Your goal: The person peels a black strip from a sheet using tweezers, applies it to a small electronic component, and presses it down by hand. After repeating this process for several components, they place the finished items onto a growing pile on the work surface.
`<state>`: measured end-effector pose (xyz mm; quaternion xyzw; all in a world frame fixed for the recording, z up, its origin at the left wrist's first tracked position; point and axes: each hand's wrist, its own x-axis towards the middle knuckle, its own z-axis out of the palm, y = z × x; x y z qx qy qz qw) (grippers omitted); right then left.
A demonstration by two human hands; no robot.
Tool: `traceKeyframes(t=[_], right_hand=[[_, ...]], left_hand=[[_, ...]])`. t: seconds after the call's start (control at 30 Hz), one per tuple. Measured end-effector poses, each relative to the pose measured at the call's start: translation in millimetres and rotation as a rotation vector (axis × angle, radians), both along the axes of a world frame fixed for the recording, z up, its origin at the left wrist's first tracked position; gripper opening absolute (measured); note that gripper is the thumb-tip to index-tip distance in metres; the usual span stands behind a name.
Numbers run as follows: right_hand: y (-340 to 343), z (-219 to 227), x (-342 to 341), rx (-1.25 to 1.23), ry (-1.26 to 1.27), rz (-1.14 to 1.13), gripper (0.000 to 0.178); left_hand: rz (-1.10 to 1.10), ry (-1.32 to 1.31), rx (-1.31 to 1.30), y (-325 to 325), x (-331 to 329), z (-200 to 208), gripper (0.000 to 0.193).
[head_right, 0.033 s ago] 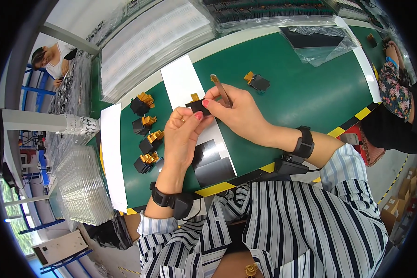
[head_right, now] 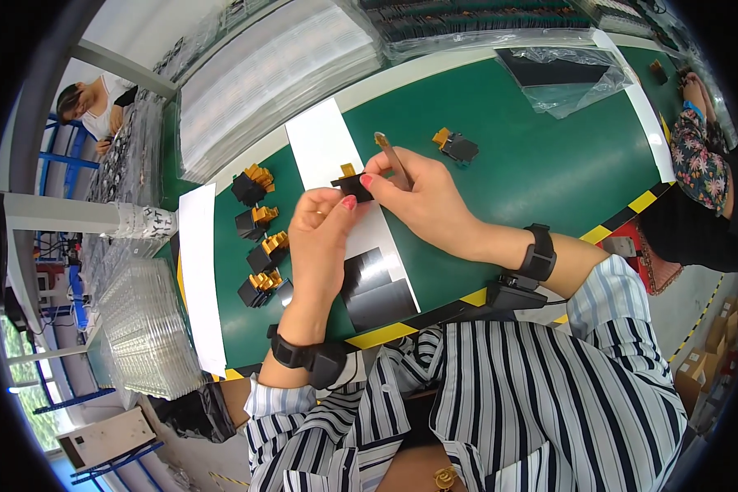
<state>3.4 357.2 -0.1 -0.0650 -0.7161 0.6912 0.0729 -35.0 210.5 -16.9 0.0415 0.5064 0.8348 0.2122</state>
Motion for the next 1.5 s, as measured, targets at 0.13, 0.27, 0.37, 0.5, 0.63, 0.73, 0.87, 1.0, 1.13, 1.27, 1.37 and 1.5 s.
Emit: traceKeyframes(t=[0.13, 0.27, 0.37, 0.5, 0.63, 0.73, 0.87, 1.0, 1.13, 1.27, 1.37, 1.5], right_hand=[[0.2, -0.8, 2.3, 0.082, 0.040, -0.030, 0.004], [-0.8, -1.6, 4.1, 0.169, 0.053, 0.008, 0.003], [-1.6, -3.0, 3.5, 0.134, 0.051, 0.041, 0.003], [-1.7, -3.3, 3.6, 0.134, 0.065, 0.059, 0.004], [-0.7, -1.5, 4.3, 0.117, 0.096, 0.046, 0.004], [3.3, 3.7, 5.7, 0.194, 0.148, 0.046, 0.007], [40.5, 3.7, -3.4, 0.326, 0.229, -0.181, 0.008], [88.8, -13.2, 2.7, 0.509, 0.014, -0.237, 0.016], [79.5, -8.3, 18.9, 0.942, 0.031, -0.238, 0.027], [78.6, -21.4, 19.5, 1.019, 0.079, -0.161, 0.038], [77.8, -20.6, 19.1, 1.025, 0.065, -0.171, 0.037], [77.4, -20.1, 18.8, 1.002, 0.089, -0.220, 0.040]], left_hand=[[0.250, 0.642, -0.541, -9.4, -1.0, 1.5, 0.010], [0.218, 0.604, -0.523, -6.2, 0.8, 4.8, 0.009], [0.193, 0.556, -0.523, -8.2, 1.5, 5.5, 0.008], [0.083, 0.401, -0.420, -9.4, -0.8, 3.2, 0.009], [-0.029, 0.313, -0.310, -7.2, -1.0, -1.5, 0.009], [-0.069, 0.272, -0.278, -3.8, 2.0, -0.1, 0.012], [-0.065, 0.224, -0.281, -4.1, 2.3, 5.0, 0.018], [-0.084, 0.240, -0.285, -3.2, 2.3, 2.6, 0.025], [-0.099, 0.244, -0.337, -4.2, 2.9, 1.7, 0.028], [-0.094, 0.248, -0.351, -3.5, 3.2, 2.0, 0.027], [-0.091, 0.255, -0.362, -3.8, 3.3, 2.0, 0.027], [-0.086, 0.261, -0.368, -3.1, 3.4, 1.7, 0.027]])
